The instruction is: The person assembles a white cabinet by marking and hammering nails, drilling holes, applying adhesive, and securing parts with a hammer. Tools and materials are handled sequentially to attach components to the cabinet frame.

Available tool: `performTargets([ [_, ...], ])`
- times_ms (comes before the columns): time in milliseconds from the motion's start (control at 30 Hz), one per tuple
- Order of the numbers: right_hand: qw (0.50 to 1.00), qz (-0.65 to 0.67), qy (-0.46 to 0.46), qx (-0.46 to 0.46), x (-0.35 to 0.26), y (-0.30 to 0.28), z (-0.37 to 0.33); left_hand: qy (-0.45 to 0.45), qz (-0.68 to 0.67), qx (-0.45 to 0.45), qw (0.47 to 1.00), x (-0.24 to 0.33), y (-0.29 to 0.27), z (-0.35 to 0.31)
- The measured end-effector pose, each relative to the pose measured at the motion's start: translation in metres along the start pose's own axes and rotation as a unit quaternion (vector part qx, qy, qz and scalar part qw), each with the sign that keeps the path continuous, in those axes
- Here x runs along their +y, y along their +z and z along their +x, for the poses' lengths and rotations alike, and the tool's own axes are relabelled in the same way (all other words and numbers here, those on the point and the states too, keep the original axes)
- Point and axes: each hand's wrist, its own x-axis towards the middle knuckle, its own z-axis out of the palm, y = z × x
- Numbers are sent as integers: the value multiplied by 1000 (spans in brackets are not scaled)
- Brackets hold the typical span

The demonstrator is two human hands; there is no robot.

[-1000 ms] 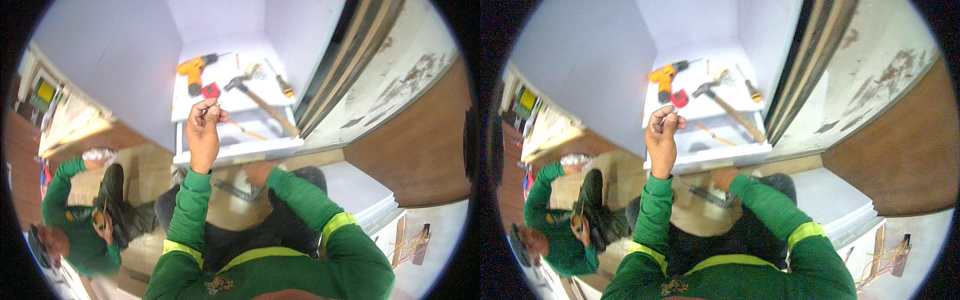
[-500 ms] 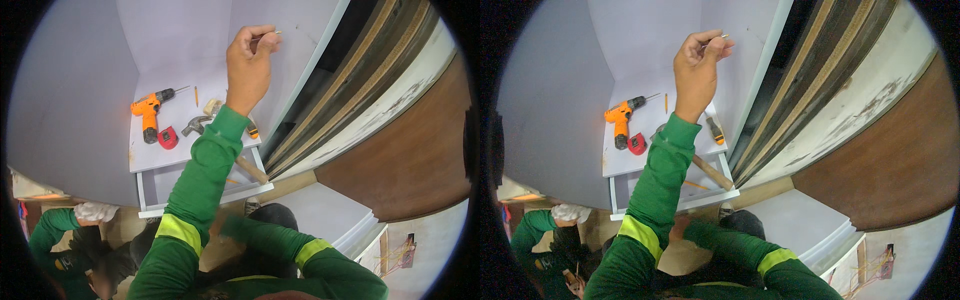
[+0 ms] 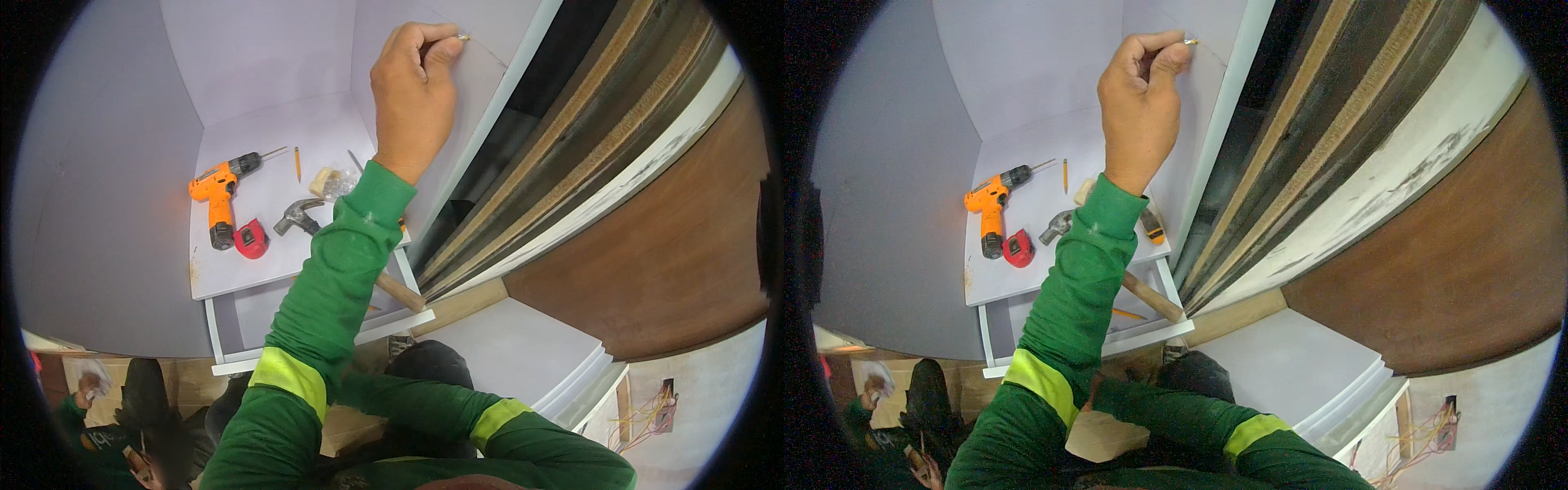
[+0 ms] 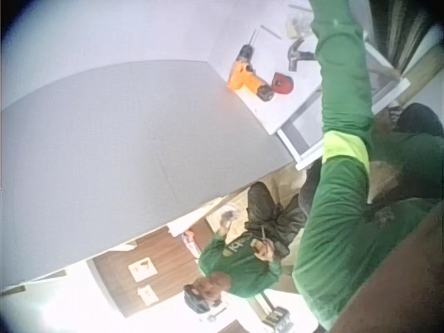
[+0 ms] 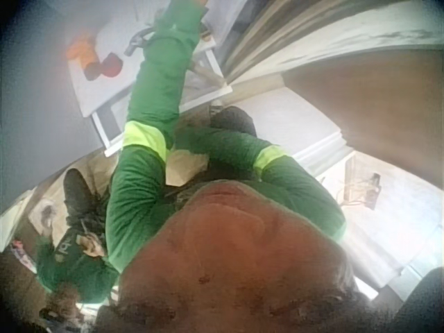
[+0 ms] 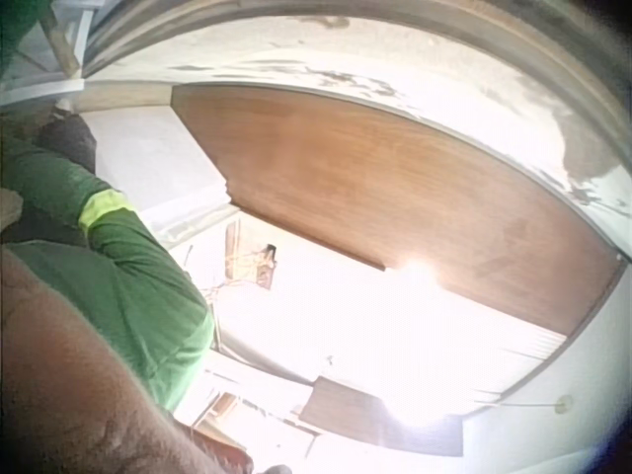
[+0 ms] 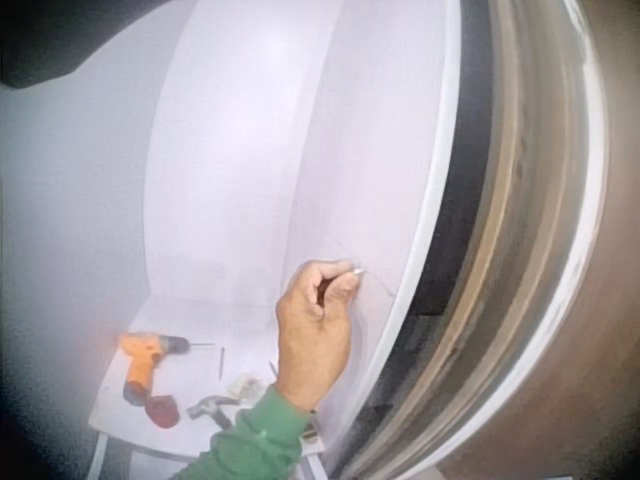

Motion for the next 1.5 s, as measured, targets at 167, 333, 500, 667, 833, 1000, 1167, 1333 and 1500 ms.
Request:
performTargets([
  [167,1000,-3,-8,18,-1,2,0,6,-23,35,999,0,4,-1],
  [333,999,-7,-11,32,0,4,0,-3,-4,14,1000,2,2,-1],
  [500,999,-13,-15,40,0,6,-4,9,34,-3,999,2,-1,1],
  [667,999,-14,-19,47,-3,9,-6,42,63,-4,997,1,-1,2],
  [833,998,-19,-21,56,-5,10,-8,75,74,1,994,1,0,4],
  [1000,995,-37,-23,90,0,15,-9,101,91,7,991,5,2,5],
  [1167,979,-73,-60,180,6,35,-5,102,100,4,990,3,2,4],
  [1333,956,-121,-82,256,21,52,-11,151,134,-10,979,0,3,6],
  [1500,999,-6,-32,35,5,-14,-38,212,81,-51,973,-19,-6,13],
])
